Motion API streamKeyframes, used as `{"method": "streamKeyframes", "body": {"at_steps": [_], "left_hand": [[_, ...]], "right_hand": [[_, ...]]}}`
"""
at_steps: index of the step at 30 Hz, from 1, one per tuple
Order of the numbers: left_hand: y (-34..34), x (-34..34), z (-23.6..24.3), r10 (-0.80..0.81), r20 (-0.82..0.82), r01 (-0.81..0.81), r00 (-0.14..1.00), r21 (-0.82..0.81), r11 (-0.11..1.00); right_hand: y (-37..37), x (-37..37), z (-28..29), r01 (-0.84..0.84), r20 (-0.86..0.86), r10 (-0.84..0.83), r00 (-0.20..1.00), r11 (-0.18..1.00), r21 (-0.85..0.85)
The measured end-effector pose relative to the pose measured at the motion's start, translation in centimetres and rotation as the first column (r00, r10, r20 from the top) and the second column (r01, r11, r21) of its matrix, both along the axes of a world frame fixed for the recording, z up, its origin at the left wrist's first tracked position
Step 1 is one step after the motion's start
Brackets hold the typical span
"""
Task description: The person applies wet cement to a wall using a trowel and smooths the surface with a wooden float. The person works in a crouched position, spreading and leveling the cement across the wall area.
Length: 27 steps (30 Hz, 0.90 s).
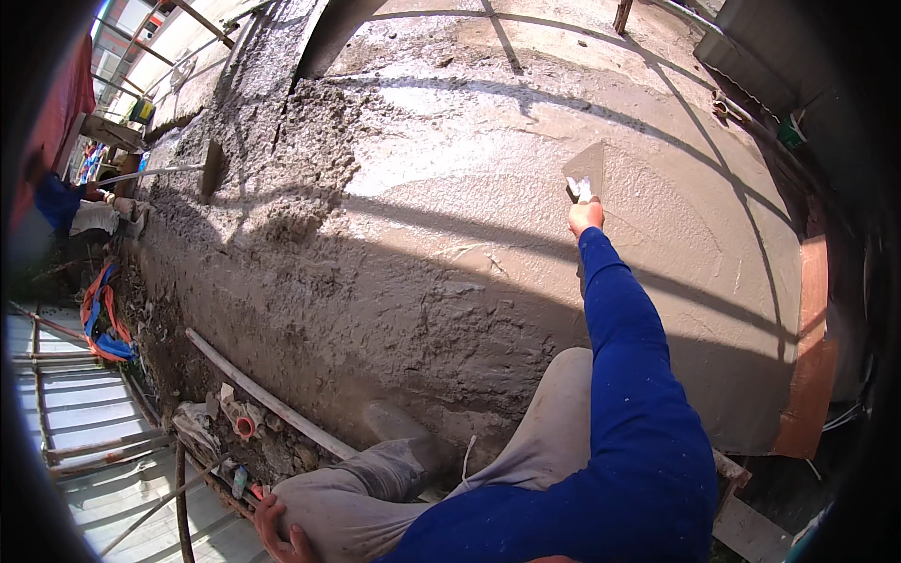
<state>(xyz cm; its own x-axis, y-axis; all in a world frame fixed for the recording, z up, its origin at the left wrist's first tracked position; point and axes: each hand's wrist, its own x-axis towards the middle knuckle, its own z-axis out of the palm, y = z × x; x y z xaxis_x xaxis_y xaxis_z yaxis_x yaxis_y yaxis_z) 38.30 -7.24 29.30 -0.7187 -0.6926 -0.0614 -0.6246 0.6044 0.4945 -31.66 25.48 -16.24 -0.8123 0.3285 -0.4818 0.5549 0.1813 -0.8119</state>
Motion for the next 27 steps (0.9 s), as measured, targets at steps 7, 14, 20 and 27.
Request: {"method": "streamKeyframes", "body": {"at_steps": [7, 14, 20, 27], "left_hand": [[-3.6, 1.6, -0.8, 0.059, -0.007, -0.058, 0.998, 0.060, 0.997], [-5.5, 1.8, -0.8, 0.019, 0.027, -0.020, 0.999, 0.021, 1.000], [-5.6, 2.5, -1.8, 0.051, -0.055, -0.046, 0.997, 0.088, 0.995], [-2.6, 1.7, -0.9, 0.075, -0.116, -0.066, 0.990, 0.082, 0.994]], "right_hand": [[-20.4, -0.8, 2.2, -0.384, -0.025, 0.402, 0.915, 0.890, 0.246], [-38.0, 7.1, 7.5, -0.783, 0.129, 0.784, 0.608, 0.564, 0.265], [-43.3, 17.0, 8.9, -0.905, 0.094, 0.917, 0.387, 0.358, 0.228], [-31.0, 17.6, 11.9, -0.835, 0.203, 0.959, 0.196, 0.054, 0.548]]}}
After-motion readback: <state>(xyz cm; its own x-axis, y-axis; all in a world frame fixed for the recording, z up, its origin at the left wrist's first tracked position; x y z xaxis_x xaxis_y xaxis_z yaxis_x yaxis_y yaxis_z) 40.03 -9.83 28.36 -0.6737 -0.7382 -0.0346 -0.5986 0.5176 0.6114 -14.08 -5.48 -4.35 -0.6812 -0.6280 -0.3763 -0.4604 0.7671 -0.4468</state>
